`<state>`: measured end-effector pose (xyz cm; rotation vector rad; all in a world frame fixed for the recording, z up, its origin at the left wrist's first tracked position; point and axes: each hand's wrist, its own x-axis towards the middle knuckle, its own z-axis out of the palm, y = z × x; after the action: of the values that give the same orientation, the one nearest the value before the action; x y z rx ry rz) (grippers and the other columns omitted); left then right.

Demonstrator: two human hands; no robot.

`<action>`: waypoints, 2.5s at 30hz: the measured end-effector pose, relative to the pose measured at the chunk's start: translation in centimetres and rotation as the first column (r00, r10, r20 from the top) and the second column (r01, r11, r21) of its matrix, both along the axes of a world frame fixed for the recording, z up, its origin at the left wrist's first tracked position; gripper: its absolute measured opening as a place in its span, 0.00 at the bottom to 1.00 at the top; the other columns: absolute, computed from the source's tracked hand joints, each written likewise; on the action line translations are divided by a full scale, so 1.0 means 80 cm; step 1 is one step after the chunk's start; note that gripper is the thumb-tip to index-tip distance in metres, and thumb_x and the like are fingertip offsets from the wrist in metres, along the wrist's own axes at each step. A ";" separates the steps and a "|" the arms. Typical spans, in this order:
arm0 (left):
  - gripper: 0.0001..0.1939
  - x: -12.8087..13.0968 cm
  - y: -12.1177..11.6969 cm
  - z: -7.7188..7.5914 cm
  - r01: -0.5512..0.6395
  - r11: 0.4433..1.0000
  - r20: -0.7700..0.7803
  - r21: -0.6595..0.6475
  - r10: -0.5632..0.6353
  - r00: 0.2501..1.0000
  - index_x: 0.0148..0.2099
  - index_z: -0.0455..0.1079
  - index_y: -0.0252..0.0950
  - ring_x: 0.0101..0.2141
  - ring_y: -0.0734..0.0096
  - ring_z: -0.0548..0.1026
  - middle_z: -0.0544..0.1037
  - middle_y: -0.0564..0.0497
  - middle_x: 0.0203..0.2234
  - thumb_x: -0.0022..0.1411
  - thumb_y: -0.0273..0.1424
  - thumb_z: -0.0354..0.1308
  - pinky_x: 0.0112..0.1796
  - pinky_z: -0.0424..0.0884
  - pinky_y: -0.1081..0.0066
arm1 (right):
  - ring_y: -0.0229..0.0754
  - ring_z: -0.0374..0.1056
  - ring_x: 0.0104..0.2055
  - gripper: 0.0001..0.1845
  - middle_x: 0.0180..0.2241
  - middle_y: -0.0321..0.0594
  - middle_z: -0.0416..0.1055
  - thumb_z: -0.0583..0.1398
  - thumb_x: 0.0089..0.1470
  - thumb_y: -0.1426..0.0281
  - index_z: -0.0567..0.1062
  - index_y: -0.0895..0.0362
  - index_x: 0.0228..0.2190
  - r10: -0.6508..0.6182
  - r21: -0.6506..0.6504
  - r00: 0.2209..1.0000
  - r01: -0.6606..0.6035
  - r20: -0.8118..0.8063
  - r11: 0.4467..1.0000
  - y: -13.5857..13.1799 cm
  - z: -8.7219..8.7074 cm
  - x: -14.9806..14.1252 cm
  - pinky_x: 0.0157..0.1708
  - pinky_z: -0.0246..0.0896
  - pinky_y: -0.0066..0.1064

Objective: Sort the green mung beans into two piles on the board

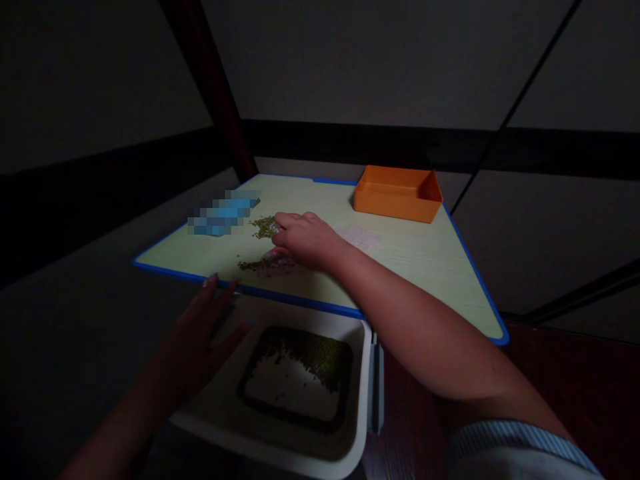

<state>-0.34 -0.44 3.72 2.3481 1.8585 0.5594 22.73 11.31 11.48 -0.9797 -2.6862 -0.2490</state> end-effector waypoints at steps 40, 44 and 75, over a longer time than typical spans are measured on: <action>0.34 0.001 -0.003 -0.014 -0.001 0.994 0.032 0.109 -0.003 0.999 0.65 0.51 0.38 0.64 0.50 0.50 0.47 0.37 0.67 0.60 0.46 0.50 0.58 0.59 0.50 | 0.44 0.58 0.37 0.16 0.39 0.47 0.67 0.54 0.61 0.63 0.76 0.58 0.29 -0.097 0.070 0.995 0.097 0.003 0.993 -0.004 0.004 0.001 0.36 0.45 0.34; 0.34 0.003 -0.004 -0.011 -0.008 0.994 0.039 0.111 0.004 0.999 0.64 0.54 0.36 0.64 0.49 0.51 0.49 0.36 0.66 0.60 0.47 0.50 0.57 0.61 0.49 | 0.44 0.58 0.36 0.16 0.39 0.47 0.67 0.53 0.61 0.63 0.76 0.58 0.31 -0.116 0.071 0.993 0.116 -0.002 0.991 -0.005 0.005 0.003 0.36 0.46 0.34; 0.34 0.001 0.000 -0.025 -0.027 0.982 0.063 0.186 0.015 0.998 0.63 0.57 0.37 0.63 0.47 0.55 0.53 0.38 0.66 0.58 0.48 0.51 0.56 0.63 0.49 | 0.34 0.57 0.30 0.15 0.25 0.34 0.59 0.60 0.51 0.73 0.65 0.59 0.16 -0.120 -0.415 0.978 0.039 -0.173 0.909 -0.018 0.010 -0.010 0.32 0.52 0.27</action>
<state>-0.25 -0.46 1.73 2.3953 1.8815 0.8335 21.92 9.85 12.28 -1.1602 -2.5670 0.3968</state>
